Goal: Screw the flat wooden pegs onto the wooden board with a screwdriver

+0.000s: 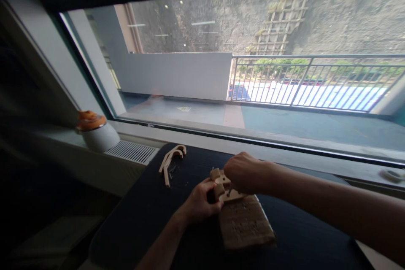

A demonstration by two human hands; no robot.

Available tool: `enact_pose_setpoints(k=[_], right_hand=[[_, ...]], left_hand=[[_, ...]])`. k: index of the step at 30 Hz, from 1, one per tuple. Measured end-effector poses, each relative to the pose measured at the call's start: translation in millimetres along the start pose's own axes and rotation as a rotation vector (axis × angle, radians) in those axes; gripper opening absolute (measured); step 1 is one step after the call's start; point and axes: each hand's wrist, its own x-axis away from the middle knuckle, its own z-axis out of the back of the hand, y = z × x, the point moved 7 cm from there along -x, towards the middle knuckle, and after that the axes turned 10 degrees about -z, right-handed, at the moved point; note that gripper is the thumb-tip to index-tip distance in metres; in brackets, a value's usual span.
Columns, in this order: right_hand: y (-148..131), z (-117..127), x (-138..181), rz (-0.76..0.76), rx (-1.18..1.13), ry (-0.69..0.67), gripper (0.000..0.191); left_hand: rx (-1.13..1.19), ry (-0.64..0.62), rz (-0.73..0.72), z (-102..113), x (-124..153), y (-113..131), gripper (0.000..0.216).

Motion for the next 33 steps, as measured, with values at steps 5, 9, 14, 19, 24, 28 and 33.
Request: enact_pose_setpoints(k=[5, 9, 14, 19, 24, 28, 33], right_hand=[[3, 2, 2, -0.018, -0.045, 0.026, 0.015], [-2, 1, 1, 0.052, 0.035, 0.046, 0.016], [-7, -1, -4, 0.079, 0.078, 0.085, 0.012], [-7, -4, -6, 0.060, 0.052, 0.068, 0.013], [-6, 0, -2, 0.016, 0.022, 0.043, 0.014], [-7, 3, 4, 0.048, 0.047, 0.041, 0.017], [-7, 0, 3, 0.072, 0.048, 0.055, 0.012]], left_hand=[[0.000, 0.004, -0.003, 0, 0, -1, 0.029], [-0.009, 0.001, 0.012, 0, 1, -1, 0.026], [-0.016, -0.011, 0.015, 0, 0, 0, 0.025], [-0.003, -0.008, 0.012, 0, 0, -1, 0.024], [-0.003, -0.006, 0.021, -1, 1, -1, 0.025], [-0.009, -0.009, 0.021, -1, 1, -1, 0.025], [-0.012, -0.011, 0.023, -1, 0, -3, 0.023]])
